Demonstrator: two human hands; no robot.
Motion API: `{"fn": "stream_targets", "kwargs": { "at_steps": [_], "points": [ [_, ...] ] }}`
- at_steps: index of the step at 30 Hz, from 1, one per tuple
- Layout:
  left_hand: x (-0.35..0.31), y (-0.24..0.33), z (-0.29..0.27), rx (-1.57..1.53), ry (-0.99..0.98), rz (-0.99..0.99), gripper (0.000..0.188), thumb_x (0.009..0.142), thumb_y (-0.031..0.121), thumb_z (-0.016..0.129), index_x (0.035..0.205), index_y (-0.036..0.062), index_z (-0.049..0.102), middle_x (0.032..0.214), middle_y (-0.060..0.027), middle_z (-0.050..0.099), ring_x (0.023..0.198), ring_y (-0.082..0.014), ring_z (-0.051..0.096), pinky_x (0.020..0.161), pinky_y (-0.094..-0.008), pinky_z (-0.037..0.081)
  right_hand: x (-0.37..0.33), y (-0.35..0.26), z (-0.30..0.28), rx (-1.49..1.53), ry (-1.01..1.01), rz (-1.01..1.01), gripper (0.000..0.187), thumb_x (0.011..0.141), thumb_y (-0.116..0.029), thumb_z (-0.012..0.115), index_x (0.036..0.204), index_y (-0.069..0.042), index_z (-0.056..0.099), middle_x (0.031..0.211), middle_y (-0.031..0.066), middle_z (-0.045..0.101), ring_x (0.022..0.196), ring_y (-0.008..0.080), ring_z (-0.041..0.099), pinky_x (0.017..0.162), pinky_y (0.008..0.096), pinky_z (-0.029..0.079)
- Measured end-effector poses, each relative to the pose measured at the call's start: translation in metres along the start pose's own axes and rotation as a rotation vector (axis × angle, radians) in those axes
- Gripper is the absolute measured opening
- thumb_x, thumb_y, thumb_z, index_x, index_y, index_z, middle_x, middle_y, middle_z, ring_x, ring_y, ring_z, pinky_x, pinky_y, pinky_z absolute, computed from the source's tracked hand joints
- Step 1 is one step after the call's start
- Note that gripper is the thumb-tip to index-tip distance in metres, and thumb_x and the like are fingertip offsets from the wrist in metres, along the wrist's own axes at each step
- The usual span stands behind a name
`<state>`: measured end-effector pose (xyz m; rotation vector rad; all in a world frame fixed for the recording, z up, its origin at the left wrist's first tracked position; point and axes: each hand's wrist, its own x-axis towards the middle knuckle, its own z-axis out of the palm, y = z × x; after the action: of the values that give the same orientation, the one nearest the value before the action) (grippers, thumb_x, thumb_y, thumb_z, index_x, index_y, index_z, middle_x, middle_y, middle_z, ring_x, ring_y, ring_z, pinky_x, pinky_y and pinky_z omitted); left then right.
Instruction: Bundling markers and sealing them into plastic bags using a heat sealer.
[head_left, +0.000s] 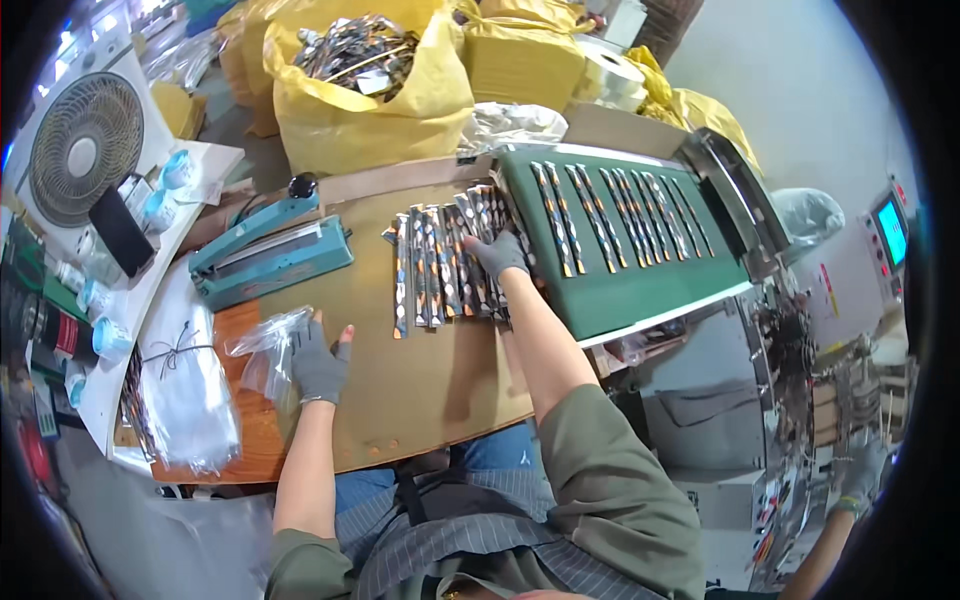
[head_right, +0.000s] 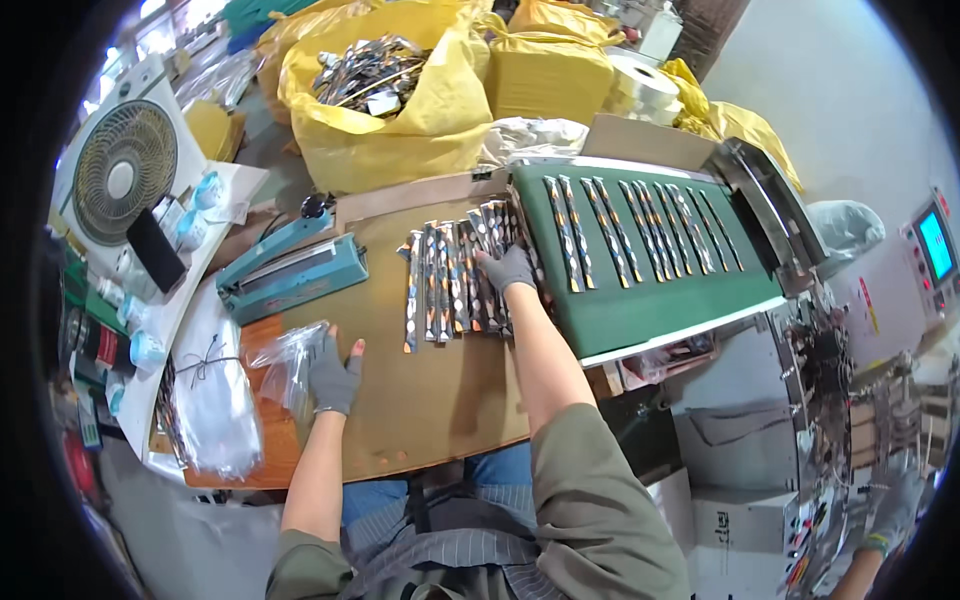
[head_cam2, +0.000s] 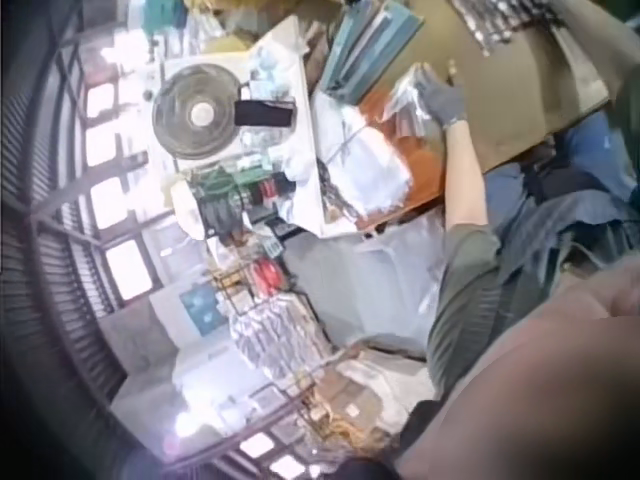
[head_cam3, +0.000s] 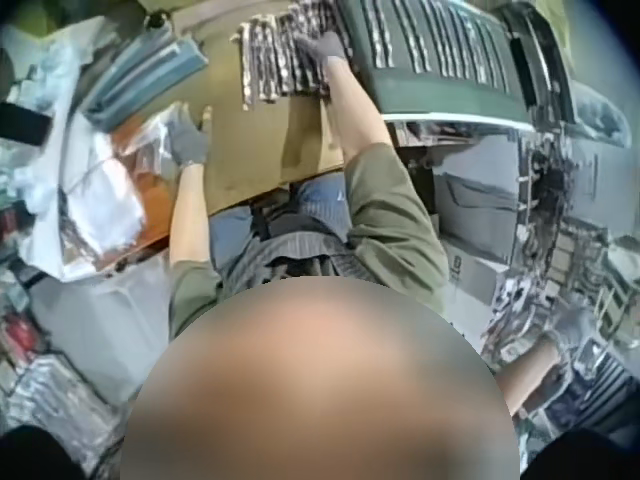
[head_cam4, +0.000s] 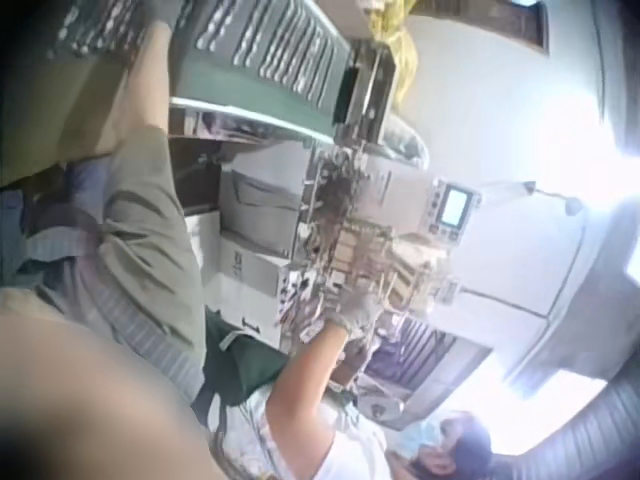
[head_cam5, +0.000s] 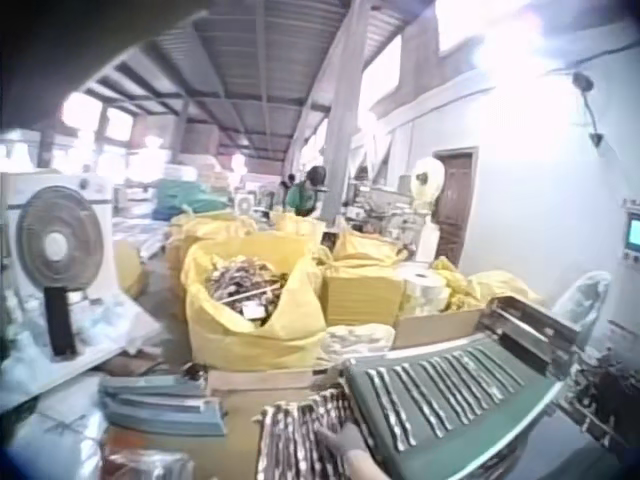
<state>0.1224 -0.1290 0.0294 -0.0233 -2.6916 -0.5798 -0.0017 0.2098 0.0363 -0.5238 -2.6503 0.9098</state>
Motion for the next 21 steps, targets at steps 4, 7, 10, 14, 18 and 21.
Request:
{"fn": "stream_targets", "kwargs": {
  "at_steps": [4, 7, 10, 14, 18, 21],
  "points": [
    [0.024, 0.005, 0.013, -0.129, -0.025, 0.072, 0.058, 0.086, 0.044, 0.055, 0.124, 0.0001, 0.048, 0.122, -0.0224, 0.052, 0.112, -0.0384, 0.049, 0.095, -0.0432, 0.038, -0.023, -0.070, -0.025, 0.078, -0.243, 0.045, 0.067, 0.068, -0.039, 0.074, 0.115, 0.004, 0.052, 0.104, 0.0245, 0.061, 0.101, 0.0319, 0.060, 0.088, 0.0356, 0.045],
    [0.040, 0.022, 0.034, -0.172, -0.048, 0.166, 0.061, 0.085, 0.046, 0.054, 0.126, 0.0012, 0.047, 0.117, -0.0218, 0.054, 0.106, -0.0377, 0.052, 0.090, -0.0434, 0.041, -0.021, -0.069, -0.050, 0.432, -0.265, -0.057, 0.064, 0.074, -0.029, 0.075, 0.123, 0.003, 0.050, 0.114, 0.0120, 0.058, 0.104, 0.0192, 0.055, 0.089, 0.0287, 0.043],
    [0.045, 0.026, 0.037, -0.209, -0.174, 0.067, 0.073, 0.081, 0.055, 0.056, 0.127, -0.0004, 0.045, 0.116, -0.0218, 0.054, 0.105, -0.0368, 0.052, 0.090, -0.0427, 0.041, -0.005, -0.063, -0.112, 0.520, -0.091, -0.288, 0.059, 0.079, -0.032, 0.070, 0.123, 0.003, 0.050, 0.118, 0.0144, 0.057, 0.113, 0.0211, 0.052, 0.095, 0.0296, 0.039],
    [0.046, 0.026, 0.033, -0.259, -0.140, 0.075, 0.076, 0.078, 0.053, 0.061, 0.128, -0.0025, 0.044, 0.116, -0.0224, 0.054, 0.107, -0.0364, 0.051, 0.091, -0.0412, 0.041, 0.063, 0.034, -0.199, -0.140, 0.333, -0.259, 0.067, 0.081, -0.045, 0.064, 0.125, 0.003, 0.048, 0.128, 0.0248, 0.049, 0.121, 0.0363, 0.045, 0.102, 0.0388, 0.034],
    [0.047, 0.029, 0.036, -0.205, -0.080, 0.139, 0.076, 0.077, 0.051, 0.064, 0.128, -0.0023, 0.044, 0.115, -0.0217, 0.054, 0.105, -0.0356, 0.051, 0.091, -0.0409, 0.041, 0.074, 0.153, -0.261, -0.464, 0.464, 0.330, 0.095, 0.069, -0.062, 0.066, 0.133, 0.002, 0.041, 0.135, 0.0257, 0.042, 0.127, 0.0375, 0.039, 0.105, 0.0394, 0.031],
    [0.043, 0.027, 0.034, -0.193, -0.043, 0.148, 0.074, 0.078, 0.049, 0.063, 0.129, -0.0006, 0.044, 0.107, -0.0204, 0.056, 0.097, -0.0350, 0.053, 0.084, -0.0414, 0.042, 0.066, 0.167, -0.255, -0.669, 0.424, 0.416, 0.076, 0.077, -0.048, 0.067, 0.134, -0.003, 0.043, 0.131, 0.0228, 0.048, 0.121, 0.0311, 0.047, 0.101, 0.0344, 0.037]
  ]
}}
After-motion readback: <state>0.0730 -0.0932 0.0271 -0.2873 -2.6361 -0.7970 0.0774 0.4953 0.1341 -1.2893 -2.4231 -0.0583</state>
